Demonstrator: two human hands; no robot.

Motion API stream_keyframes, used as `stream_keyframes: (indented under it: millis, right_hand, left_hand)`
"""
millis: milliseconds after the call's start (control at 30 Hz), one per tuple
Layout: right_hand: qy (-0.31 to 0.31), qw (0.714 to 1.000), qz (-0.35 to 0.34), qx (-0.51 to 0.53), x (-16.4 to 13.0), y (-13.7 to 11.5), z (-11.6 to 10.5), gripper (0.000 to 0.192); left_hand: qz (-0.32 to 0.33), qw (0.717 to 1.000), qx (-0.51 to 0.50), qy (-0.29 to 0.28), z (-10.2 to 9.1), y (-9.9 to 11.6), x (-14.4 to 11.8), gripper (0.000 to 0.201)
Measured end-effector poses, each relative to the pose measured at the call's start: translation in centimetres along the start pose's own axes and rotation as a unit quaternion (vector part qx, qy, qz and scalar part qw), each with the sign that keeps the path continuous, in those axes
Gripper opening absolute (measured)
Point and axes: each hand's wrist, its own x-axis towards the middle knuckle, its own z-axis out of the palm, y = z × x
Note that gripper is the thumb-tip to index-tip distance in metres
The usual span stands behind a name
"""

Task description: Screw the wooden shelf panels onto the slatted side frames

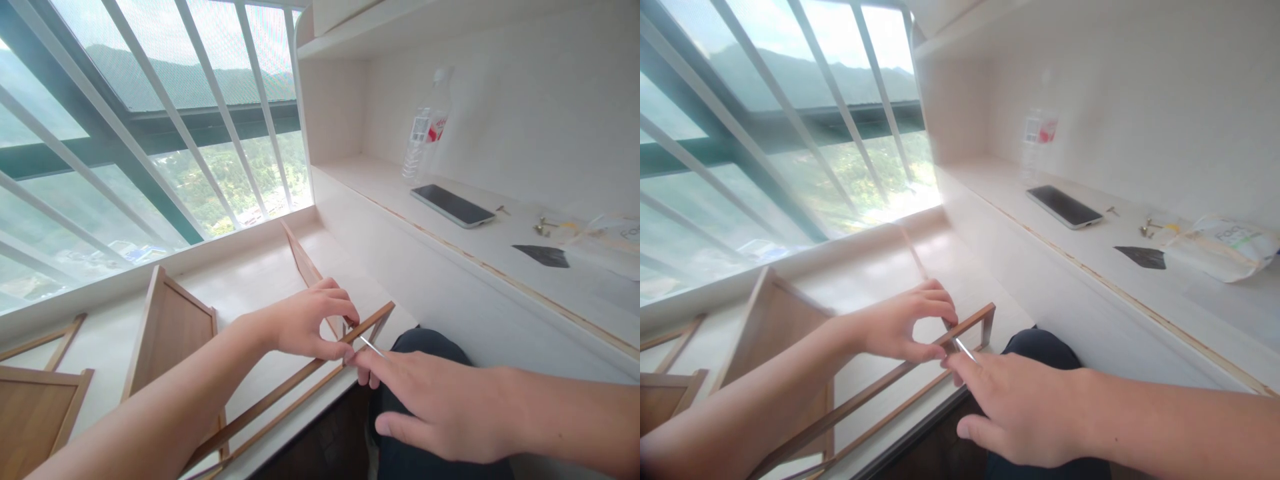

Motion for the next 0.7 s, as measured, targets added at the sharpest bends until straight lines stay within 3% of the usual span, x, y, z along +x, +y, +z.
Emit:
stream_keyframes:
  millis: [233,333,400,567,633,700]
  right_hand:
    - [-0.019,0.982,0.038,0.185,0.2,-0.3,0.0,0.042]
    - [-0.013,0.955,0.045,0.293,0.5,-0.3,0.7,0.029]
    - [0.004,0.909,0.026,0.415,0.8,-0.5,1.5,0.021]
    - [0.039,0.749,-0.021,0.661,1.7,-2.0,4.0,0.025]
    - [0.069,0.712,-0.014,0.699,2.3,-2.5,4.8,0.024]
    - [0.120,0.705,-0.015,0.698,3.0,-2.5,5.4,0.027]
  left_hand:
    - [-0.010,1.000,0.007,-0.001,0.0,0.3,0.0,0.028]
    - [-0.017,1.000,0.015,-0.002,0.0,0.5,0.0,0.027]
    - [-0.021,1.000,0.017,-0.001,0.0,0.7,0.0,0.027]
    - [-0.022,1.000,0.020,-0.002,0.1,0.9,-0.2,0.027]
    - [-0.024,0.999,0.023,-0.001,0.2,0.9,-0.3,0.027]
    - [-0.019,1.000,0.023,0.000,0.3,0.8,-0.4,0.026]
